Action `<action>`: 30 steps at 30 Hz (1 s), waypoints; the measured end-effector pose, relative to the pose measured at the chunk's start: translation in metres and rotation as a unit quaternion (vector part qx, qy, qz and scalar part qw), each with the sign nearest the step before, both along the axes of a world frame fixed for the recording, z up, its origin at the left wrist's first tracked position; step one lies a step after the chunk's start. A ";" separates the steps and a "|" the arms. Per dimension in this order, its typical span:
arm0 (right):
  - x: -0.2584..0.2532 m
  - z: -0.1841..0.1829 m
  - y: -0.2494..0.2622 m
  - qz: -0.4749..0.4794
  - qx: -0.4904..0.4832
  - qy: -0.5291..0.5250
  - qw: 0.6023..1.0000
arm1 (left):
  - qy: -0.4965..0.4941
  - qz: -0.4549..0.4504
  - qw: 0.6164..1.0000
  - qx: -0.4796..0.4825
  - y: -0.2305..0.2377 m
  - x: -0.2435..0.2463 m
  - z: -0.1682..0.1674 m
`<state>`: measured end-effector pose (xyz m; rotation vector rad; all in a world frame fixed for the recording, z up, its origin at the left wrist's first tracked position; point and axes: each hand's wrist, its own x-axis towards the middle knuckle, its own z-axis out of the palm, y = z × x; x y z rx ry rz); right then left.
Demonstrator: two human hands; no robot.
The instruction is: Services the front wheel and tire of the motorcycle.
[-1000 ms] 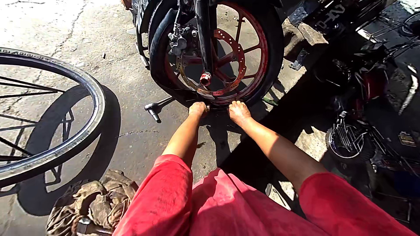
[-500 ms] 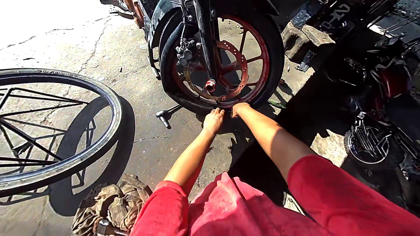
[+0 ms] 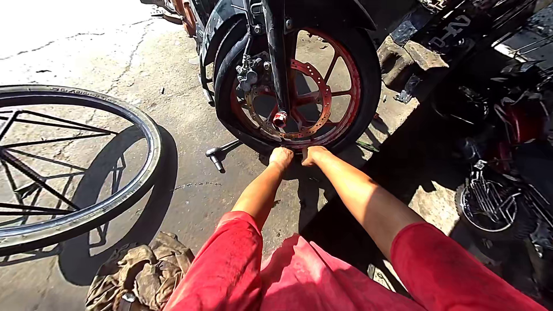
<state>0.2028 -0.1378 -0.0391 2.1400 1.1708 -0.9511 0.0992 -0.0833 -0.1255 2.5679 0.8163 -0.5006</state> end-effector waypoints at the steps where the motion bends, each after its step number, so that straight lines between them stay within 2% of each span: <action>1: -0.002 -0.001 -0.006 -0.008 0.037 -0.001 0.999 | 0.002 0.004 1.000 0.004 0.000 0.002 0.002; 3: -0.007 -0.009 -0.020 -0.023 0.129 -0.015 0.991 | -0.017 0.013 1.000 0.012 -0.003 0.004 0.003; 7: -0.015 -0.015 -0.041 0.051 0.241 -0.031 0.969 | -0.093 0.065 0.993 -0.015 -0.026 0.009 0.008; 10: 0.007 -0.008 -0.053 -0.035 0.287 -0.012 0.957 | -0.231 0.126 0.959 -0.108 -0.045 0.014 0.006; 12: 0.032 0.004 -0.060 -0.011 0.267 -0.042 0.963 | -0.351 0.126 0.905 -0.206 -0.057 0.010 0.009; 14: 0.053 0.020 -0.062 0.062 0.274 -0.082 0.956 | -0.467 0.148 0.841 -0.231 -0.069 -0.009 0.007; 16: 0.077 0.027 -0.062 0.154 0.316 -0.117 0.929 | -0.558 0.268 0.762 -0.193 -0.065 -0.039 0.002; 18: 0.102 0.028 -0.062 0.253 0.344 -0.135 0.894 | -0.552 0.431 0.701 -0.136 -0.038 -0.075 -0.009; 19: 0.111 0.032 -0.062 0.292 0.337 -0.145 0.883 | -0.517 0.498 0.686 -0.114 -0.019 -0.094 -0.014; 21: 0.121 0.051 -0.056 0.317 0.285 -0.156 0.891 | -0.416 0.572 0.701 -0.089 0.023 -0.127 -0.019; 23: 0.129 0.073 -0.048 0.298 0.276 -0.156 0.900 | -0.300 0.556 0.772 -0.063 0.052 -0.152 -0.025; 24: 0.133 0.082 -0.044 0.288 0.313 -0.158 0.891 | -0.242 0.526 0.814 -0.045 0.060 -0.160 -0.028; 26: 0.128 0.093 -0.039 0.261 0.444 -0.171 0.840 | -0.143 0.450 0.882 -0.004 0.068 -0.168 -0.035; 27: 0.114 0.096 -0.037 0.227 0.501 -0.195 0.812 | -0.116 0.413 0.903 0.020 0.071 -0.168 -0.037; 29: 0.065 0.095 -0.032 0.138 0.584 -0.241 0.763 | -0.109 0.352 0.927 0.074 0.081 -0.157 -0.038; 30: 0.037 0.087 -0.030 0.122 0.621 -0.239 0.736 | -0.126 0.318 0.935 0.096 0.087 -0.147 -0.038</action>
